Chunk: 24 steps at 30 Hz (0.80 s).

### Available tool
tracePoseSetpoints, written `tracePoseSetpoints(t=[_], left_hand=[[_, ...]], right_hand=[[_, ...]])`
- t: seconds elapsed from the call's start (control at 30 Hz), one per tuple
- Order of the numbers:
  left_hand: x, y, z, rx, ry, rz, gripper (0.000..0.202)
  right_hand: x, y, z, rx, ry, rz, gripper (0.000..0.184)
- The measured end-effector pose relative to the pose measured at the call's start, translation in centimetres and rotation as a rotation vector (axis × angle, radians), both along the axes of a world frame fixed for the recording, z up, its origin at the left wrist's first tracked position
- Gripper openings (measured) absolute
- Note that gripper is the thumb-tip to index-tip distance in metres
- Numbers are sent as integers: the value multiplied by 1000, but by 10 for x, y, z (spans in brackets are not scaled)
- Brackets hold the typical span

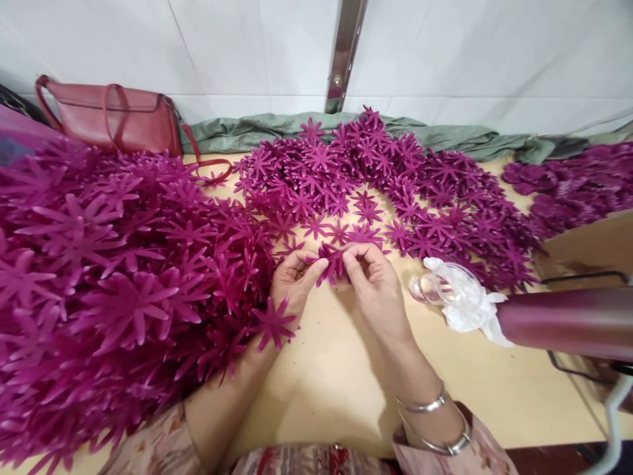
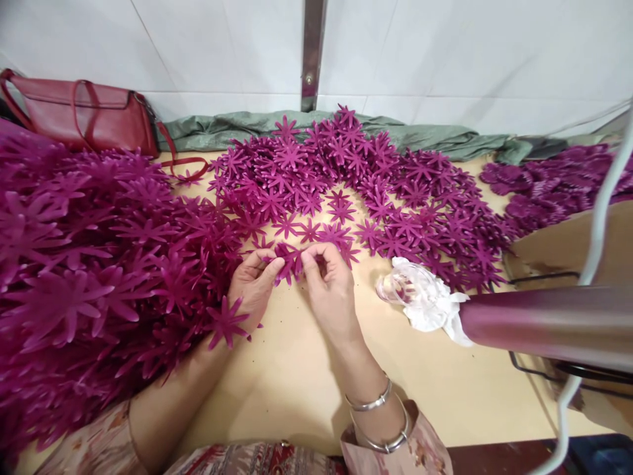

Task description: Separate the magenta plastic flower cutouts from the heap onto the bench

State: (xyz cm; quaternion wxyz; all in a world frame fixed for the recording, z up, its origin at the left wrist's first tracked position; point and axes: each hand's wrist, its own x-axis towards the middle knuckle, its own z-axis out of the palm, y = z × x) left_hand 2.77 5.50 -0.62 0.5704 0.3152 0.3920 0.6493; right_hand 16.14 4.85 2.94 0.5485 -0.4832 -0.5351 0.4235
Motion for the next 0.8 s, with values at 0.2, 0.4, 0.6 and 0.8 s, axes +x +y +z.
tracePoseSetpoints(t=[0.2, 0.4, 0.6, 0.8], left_hand=[[0, 0, -2, 53, 17, 0, 35], [2, -2, -3, 67, 20, -17, 31], [-1, -2, -1, -11, -55, 2, 35], [-1, -2, 2, -31, -105, -10, 42]], right_hand=[[0, 0, 0, -29, 188, -18, 17], [-7, 0, -5, -74, 179, 50, 16], [7, 7, -9, 106, 232, -196, 16], [0, -3, 1, 52, -6, -141, 9]])
